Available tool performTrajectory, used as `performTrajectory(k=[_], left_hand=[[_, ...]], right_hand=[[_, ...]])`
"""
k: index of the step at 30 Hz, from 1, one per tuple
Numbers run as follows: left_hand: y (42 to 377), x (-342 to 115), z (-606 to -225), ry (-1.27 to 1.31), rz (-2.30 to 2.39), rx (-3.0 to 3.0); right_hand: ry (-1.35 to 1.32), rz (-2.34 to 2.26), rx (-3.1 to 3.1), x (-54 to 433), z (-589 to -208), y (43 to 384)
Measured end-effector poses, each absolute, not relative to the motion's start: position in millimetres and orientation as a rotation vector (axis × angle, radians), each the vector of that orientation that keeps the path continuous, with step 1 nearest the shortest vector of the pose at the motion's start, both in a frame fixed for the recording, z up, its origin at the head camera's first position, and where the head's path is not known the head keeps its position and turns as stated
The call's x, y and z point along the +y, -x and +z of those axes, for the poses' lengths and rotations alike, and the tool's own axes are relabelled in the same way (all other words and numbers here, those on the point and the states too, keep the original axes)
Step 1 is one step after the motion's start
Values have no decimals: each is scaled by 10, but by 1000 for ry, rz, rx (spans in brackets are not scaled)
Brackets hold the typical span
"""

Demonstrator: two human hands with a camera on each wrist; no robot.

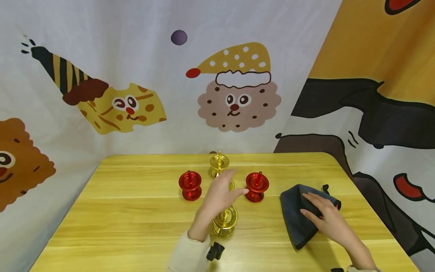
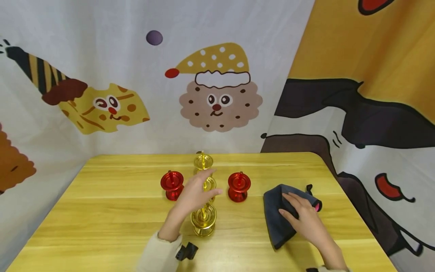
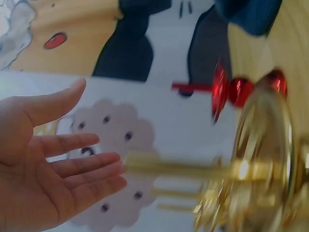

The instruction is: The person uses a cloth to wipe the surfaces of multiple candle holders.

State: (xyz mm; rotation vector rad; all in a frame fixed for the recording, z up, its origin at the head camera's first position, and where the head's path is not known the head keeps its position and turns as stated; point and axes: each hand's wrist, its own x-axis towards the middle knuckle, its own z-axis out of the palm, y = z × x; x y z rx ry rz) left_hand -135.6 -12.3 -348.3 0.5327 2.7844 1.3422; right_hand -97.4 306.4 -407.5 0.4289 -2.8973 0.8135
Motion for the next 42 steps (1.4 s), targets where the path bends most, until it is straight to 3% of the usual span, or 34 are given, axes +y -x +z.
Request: performTrajectory(k=[7, 14, 26, 42], left_hand=[[1506, 317, -3546, -463, 1283, 2769], [1649, 597, -3681, -218, 1264, 2779], [1811, 713, -4073, -140, 1238, 2819], [1877, 742, -4361, -116, 1385, 2754]], right_hand=[[-376, 850, -2887, 3124, -4077, 967], [-327, 848, -2902, 3155, -4060, 971], [-312, 758, -2860, 3139, -4045, 1110], [-222, 649, -2876, 3121, -4356, 1243]])
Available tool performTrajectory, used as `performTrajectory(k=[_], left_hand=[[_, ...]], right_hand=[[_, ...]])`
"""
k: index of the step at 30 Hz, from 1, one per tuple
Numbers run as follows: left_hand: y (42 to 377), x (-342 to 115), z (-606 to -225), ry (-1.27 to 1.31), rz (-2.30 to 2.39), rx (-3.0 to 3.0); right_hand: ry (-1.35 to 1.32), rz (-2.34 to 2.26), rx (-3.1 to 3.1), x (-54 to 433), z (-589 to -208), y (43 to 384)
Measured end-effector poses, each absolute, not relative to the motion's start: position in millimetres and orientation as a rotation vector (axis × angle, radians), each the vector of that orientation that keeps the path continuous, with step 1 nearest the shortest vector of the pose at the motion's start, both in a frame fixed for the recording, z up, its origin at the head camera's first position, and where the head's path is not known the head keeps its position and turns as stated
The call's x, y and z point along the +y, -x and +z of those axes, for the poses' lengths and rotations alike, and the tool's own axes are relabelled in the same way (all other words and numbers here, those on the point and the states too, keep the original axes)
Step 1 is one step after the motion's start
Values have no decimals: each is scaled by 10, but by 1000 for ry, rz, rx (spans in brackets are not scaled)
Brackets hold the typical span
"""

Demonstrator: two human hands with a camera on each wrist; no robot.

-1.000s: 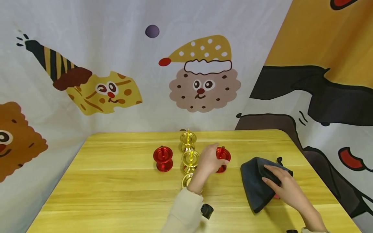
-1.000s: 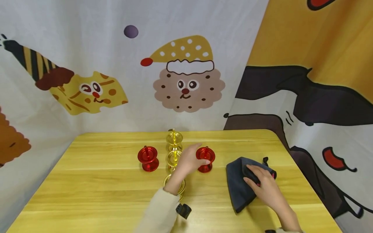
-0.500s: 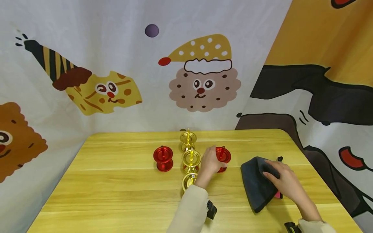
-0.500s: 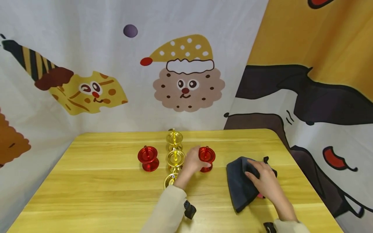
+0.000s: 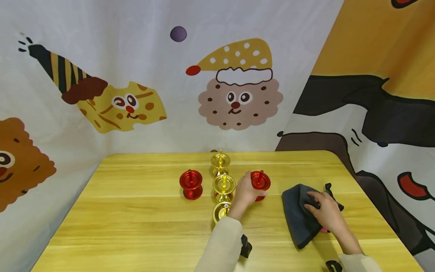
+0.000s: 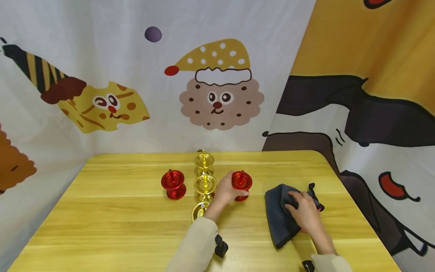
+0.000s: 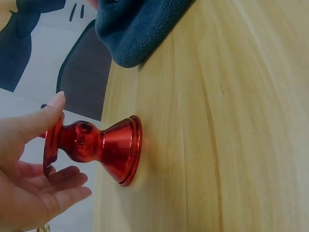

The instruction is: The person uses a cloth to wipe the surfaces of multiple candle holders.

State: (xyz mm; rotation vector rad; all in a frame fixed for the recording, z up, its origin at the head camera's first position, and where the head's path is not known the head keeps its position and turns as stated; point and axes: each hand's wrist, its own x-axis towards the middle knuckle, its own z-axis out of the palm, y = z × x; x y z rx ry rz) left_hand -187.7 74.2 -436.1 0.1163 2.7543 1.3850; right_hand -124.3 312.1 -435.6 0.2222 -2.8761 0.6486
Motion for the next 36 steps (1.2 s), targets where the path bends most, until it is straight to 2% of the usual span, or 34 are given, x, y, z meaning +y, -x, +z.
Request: performTrajectory(k=[11, 16, 28, 36], left_hand=[[1847, 780, -4278, -28, 1406, 2756], [1800, 789, -4137, -89, 1400, 2784], [1620, 599, -3865, -409, 1580, 2675], [1491, 492, -3795, -531, 1608, 2612]], right_hand=[[-233, 646, -2778, 3115, -4369, 1248], [-208, 668, -2717, 3130, -4283, 1250], [-201, 766, -2618, 3230, -3819, 1305], [-270, 895, -2526, 2905, -3341, 1200]])
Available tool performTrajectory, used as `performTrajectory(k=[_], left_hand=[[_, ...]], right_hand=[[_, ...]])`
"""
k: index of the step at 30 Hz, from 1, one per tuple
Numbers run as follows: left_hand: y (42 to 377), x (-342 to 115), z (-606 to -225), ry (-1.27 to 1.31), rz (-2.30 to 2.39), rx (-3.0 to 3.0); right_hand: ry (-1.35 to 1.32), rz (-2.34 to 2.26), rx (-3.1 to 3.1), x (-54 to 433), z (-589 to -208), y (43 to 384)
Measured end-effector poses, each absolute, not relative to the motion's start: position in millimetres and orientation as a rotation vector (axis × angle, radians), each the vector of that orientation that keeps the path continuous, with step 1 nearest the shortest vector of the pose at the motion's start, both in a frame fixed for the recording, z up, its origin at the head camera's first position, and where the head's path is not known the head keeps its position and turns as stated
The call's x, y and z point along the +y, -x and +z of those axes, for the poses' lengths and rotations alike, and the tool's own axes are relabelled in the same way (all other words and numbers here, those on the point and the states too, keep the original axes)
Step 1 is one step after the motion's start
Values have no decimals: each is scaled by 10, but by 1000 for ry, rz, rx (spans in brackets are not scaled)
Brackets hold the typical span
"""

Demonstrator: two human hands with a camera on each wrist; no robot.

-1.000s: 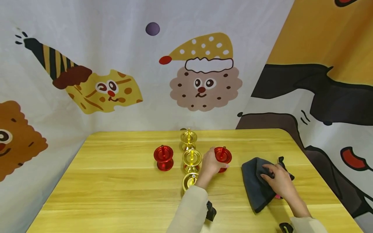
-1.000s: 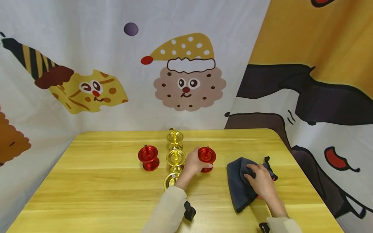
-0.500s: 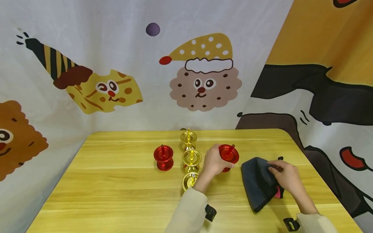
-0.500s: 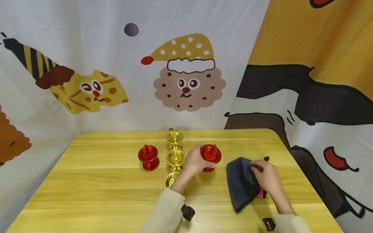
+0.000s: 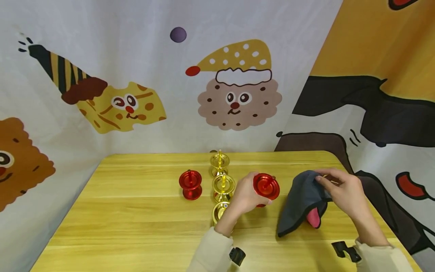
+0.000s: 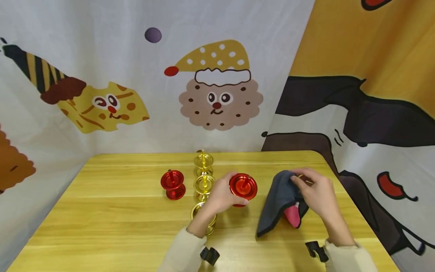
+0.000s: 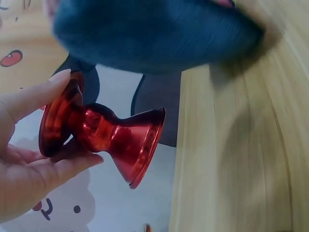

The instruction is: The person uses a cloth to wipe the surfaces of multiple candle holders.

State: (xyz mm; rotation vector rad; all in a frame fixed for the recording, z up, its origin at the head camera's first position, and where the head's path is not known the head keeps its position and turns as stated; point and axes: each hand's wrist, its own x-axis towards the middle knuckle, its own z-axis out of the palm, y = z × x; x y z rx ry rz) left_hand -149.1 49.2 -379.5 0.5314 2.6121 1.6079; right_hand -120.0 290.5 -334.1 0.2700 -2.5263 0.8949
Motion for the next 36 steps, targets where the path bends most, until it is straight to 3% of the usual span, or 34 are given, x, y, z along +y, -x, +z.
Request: performTrajectory(k=[6, 14, 30, 36], left_hand=[[1426, 444, -3769, -557, 1550, 2590], [1368, 349, -3772, -590, 1592, 2471], [1332, 177, -3864, -665, 1736, 2296], [1309, 198, -3865, -580, 1703, 2352]], right_hand=[[-342, 1044, -2476, 2628, -3252, 1151], [-464, 1268, -2402, 2362, -3409, 1171], [-1114, 1374, -2588, 2359, -3636, 1107], [-1014, 1178, -2618, 2331, -3682, 1115]])
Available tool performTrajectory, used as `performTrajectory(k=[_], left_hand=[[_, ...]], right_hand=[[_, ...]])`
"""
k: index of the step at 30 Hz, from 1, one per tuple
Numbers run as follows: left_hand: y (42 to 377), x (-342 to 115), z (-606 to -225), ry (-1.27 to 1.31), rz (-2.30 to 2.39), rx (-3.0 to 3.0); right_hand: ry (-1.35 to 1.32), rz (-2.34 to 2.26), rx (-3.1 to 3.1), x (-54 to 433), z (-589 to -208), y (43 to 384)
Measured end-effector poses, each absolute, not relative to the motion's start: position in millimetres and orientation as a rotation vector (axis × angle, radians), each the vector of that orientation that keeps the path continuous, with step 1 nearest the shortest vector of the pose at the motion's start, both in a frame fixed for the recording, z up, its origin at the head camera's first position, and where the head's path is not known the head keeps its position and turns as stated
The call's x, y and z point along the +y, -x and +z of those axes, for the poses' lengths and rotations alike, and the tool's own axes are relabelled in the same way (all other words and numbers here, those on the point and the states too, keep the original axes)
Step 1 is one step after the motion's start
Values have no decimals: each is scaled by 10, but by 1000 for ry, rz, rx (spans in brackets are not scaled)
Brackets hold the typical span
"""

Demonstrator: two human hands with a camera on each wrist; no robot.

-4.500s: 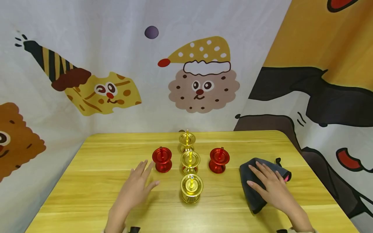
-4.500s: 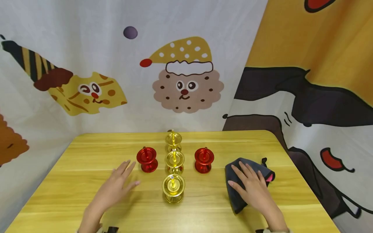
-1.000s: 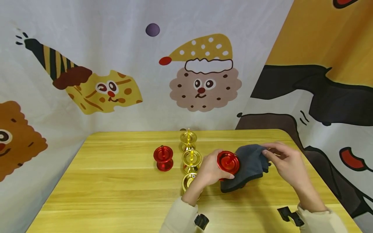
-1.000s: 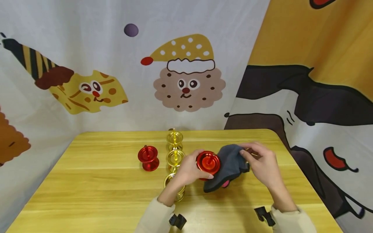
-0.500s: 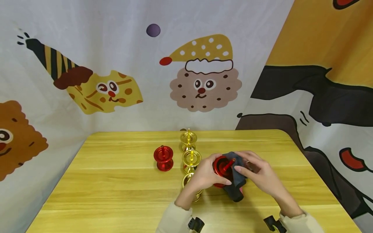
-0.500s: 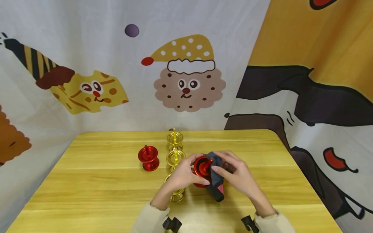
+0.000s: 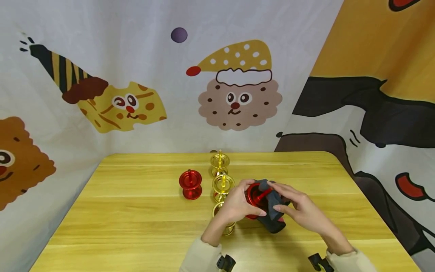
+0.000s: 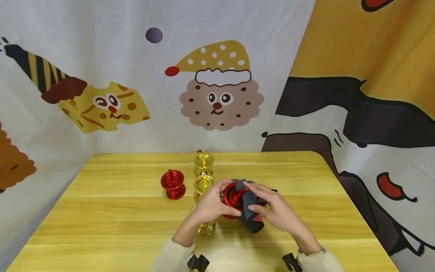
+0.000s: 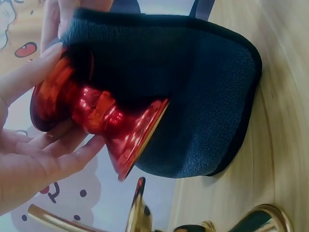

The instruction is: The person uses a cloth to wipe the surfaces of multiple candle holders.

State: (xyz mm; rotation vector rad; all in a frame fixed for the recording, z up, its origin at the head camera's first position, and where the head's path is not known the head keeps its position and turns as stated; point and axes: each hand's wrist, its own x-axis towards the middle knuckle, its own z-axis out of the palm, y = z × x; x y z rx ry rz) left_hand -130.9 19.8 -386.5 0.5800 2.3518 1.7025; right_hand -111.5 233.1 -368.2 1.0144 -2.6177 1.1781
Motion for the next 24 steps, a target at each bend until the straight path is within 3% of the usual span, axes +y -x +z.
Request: performTrajectory(k=[13, 24], left_hand=[[1288, 257, -3875, -659, 1689, 2429], [1299, 290, -3868, -669, 1641, 2470]], right_hand=[[-722, 1092, -2607, 2126, -3704, 1131], [-604, 1517, -2647, 2157, -3760, 1197]])
